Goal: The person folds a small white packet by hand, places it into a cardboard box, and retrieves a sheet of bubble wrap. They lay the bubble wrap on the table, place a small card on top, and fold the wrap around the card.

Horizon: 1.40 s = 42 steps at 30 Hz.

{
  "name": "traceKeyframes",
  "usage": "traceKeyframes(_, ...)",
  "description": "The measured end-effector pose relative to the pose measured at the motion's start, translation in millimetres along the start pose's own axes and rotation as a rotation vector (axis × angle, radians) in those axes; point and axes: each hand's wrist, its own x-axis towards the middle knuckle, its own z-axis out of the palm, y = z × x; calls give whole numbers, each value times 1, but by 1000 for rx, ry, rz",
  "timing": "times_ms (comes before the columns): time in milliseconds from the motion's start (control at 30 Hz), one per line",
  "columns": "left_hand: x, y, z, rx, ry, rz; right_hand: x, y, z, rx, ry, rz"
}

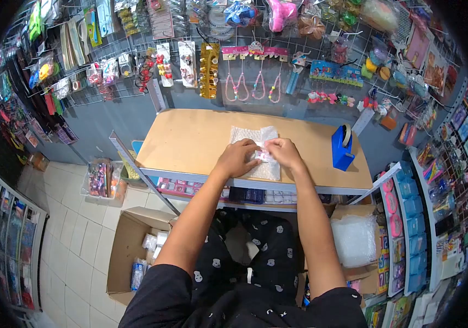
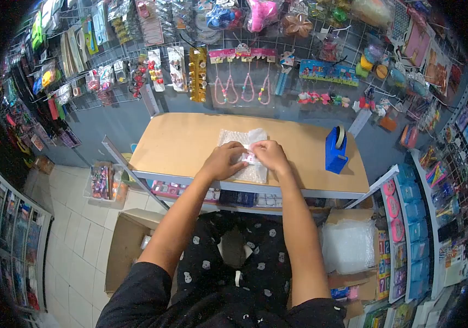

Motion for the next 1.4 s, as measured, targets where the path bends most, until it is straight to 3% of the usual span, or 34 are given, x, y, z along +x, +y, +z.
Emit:
traceKeyframes(133, -1, 1, -2, -77, -17, -84, 3, 9, -9, 65, -105, -12)
traceKeyframes(233, -1, -1, 1, -134, 15, -143, -10, 13, -9, -96, -136, -255)
traceKeyframes(333, 1, -2, 0, -276, 10, -173, -17, 7, -6, -184, -106, -239)
traceKeyframes(433, 3, -1, 0, -111, 17, -44, -26, -4, -5, -244, -76, -327)
traceKeyframes(633, 2, -5, 5, -48, 34, -11, -19, 1, -15, -255, -168, -477)
traceKeyframes(733, 3, -3, 3, -60, 9, -33, -16, -6, -15, -209, 11, -551)
traceKeyframes(867, 3, -4, 4, -35, 7, -22, 13, -7, -12, -277, 252, -393)
traceKeyframes(1000, 3, -4, 4, -39, 9, -15, 60, 1, -12, -252, 142, -175)
traceKeyframes(1100, 3, -3, 3, -46, 3, -28, 78, -23, -18, -557, 5, -27)
traceKeyframes(1133, 3, -2, 3, -48, 2, -35, 83, -24, -21, -641, -16, -130)
traceKeyframes(1233, 4, -4, 3, -75, -23, -41, 89, -34, -27, -476, -232, -159)
traceKeyframes(1333, 3, -5, 4, -71, -5, -39, 110, -19, -25, -317, -308, -167)
traceKeyframes(1400, 2, -5, 5, -69, 5, -36, 111, -9, -18, -373, -253, -220)
